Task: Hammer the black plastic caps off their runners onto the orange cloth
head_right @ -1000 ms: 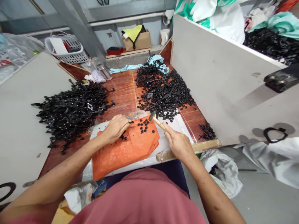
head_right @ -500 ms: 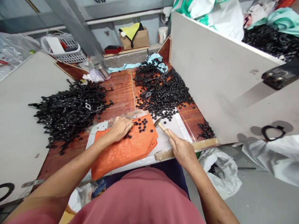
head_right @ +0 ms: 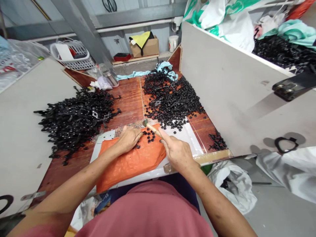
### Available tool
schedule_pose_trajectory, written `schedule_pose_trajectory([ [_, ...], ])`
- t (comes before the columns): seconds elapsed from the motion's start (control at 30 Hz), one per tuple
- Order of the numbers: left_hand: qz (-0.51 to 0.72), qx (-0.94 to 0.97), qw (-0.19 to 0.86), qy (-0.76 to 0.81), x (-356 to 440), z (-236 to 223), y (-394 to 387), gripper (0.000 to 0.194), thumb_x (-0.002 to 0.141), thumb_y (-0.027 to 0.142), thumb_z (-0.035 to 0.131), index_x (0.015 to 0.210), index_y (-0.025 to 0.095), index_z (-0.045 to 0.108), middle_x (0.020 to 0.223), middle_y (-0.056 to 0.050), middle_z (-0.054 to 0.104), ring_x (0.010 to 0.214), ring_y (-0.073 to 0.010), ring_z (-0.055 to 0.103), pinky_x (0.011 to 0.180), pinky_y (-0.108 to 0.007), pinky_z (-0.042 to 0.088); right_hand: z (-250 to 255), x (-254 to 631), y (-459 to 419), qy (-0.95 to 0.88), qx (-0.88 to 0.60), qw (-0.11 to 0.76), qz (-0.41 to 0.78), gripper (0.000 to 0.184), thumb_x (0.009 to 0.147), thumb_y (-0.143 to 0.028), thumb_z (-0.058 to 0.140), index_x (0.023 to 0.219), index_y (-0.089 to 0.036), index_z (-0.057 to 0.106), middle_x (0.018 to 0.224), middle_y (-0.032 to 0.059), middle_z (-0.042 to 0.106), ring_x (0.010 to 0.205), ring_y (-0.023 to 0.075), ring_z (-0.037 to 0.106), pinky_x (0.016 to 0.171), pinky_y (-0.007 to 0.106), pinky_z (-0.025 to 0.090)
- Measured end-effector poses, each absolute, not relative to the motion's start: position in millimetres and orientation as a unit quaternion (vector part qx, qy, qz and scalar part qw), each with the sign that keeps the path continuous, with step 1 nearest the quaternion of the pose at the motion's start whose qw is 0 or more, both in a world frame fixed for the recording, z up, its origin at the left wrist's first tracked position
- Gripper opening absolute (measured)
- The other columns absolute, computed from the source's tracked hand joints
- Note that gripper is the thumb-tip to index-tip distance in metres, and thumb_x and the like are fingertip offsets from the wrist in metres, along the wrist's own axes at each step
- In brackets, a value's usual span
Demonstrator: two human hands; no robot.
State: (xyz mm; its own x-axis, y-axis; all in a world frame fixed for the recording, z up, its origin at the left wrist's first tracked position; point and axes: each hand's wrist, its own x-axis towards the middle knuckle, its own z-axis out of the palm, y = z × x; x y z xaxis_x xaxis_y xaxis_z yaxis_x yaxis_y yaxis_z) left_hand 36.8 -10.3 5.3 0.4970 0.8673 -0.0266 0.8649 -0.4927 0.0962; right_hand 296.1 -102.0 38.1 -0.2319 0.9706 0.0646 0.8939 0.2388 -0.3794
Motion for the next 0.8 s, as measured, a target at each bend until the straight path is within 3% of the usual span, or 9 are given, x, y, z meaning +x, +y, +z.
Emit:
schedule_pose_trajectory([
  [0.13,0.022,0.865,0.058,0.499,35,3,-11,0.045,0.107,0.033,0.034,0.080,0.019,0.068,0.090,-0.011,0.075,0.088,-0.0273,0.065,0.088,-0.044,0.036,37,283,-94,-0.795,-0.593,0.043,0.121,0.056,0.109,-0.030,0.042,0.164,-0.036,0.035,0.097,0.0048,0.079,0.082,0.0225,0.075,0.075,0.030,0.055],
  [0.27,0.016,0.862,0.065,0.502,34,4,-12,0.047,0.107,0.033,0.032,0.080,0.019,0.068,0.089,-0.011,0.075,0.089,-0.0276,0.065,0.089,-0.044,0.036,37,281,-93,-0.782,-0.608,0.079,0.111,0.057,0.110,-0.030,0.037,0.166,-0.034,0.029,0.105,0.0063,0.078,0.089,0.0221,0.075,0.076,0.029,0.053],
  [0.43,-0.003,0.854,0.080,0.514,38,6,-15,0.050,0.108,0.037,0.030,0.082,0.018,0.069,0.092,-0.012,0.076,0.090,-0.0278,0.065,0.089,-0.043,0.035,34,278,-91,-0.799,-0.584,0.037,0.138,0.056,0.109,-0.031,0.041,0.164,-0.037,0.035,0.095,0.0044,0.079,0.080,0.0228,0.074,0.071,0.029,0.050],
  [0.6,-0.035,0.862,0.092,0.497,33,17,-11,0.048,0.106,0.040,0.032,0.086,0.019,0.070,0.094,-0.011,0.077,0.089,-0.0259,0.067,0.087,-0.039,0.040,32,286,-81,-0.764,-0.595,0.153,0.196,0.054,0.106,-0.032,0.049,0.160,-0.035,0.043,0.109,0.0038,0.080,0.089,0.0210,0.074,0.077,0.027,0.049],
  [0.67,-0.036,0.871,0.068,0.485,14,35,0,0.048,0.104,0.042,0.033,0.085,0.020,0.071,0.094,-0.010,0.077,0.089,-0.0245,0.066,0.085,-0.036,0.042,29,298,-69,-0.735,-0.612,0.208,0.205,0.048,0.103,-0.033,0.056,0.151,-0.034,0.055,0.108,0.0012,0.080,0.088,0.0196,0.073,0.076,0.026,0.049],
  [0.73,-0.031,0.848,-0.002,0.529,-21,63,16,0.053,0.103,0.045,0.031,0.082,0.018,0.071,0.091,-0.009,0.076,0.091,-0.0239,0.065,0.086,-0.033,0.043,26,317,-49,-0.705,-0.645,0.226,0.186,0.028,0.099,-0.034,0.061,0.125,-0.031,0.072,0.095,-0.0018,0.079,0.080,0.0180,0.071,0.069,0.024,0.047],
  [0.8,-0.004,0.773,-0.094,0.627,-69,94,32,0.062,0.101,0.053,0.025,0.097,0.014,0.072,0.099,-0.009,0.074,0.098,-0.0257,0.063,0.089,-0.034,0.045,24,339,-22,-0.676,-0.684,0.225,0.153,0.018,0.099,-0.033,0.061,0.104,-0.024,0.076,0.086,0.0006,0.076,0.076,0.0186,0.068,0.067,0.025,0.046],
])
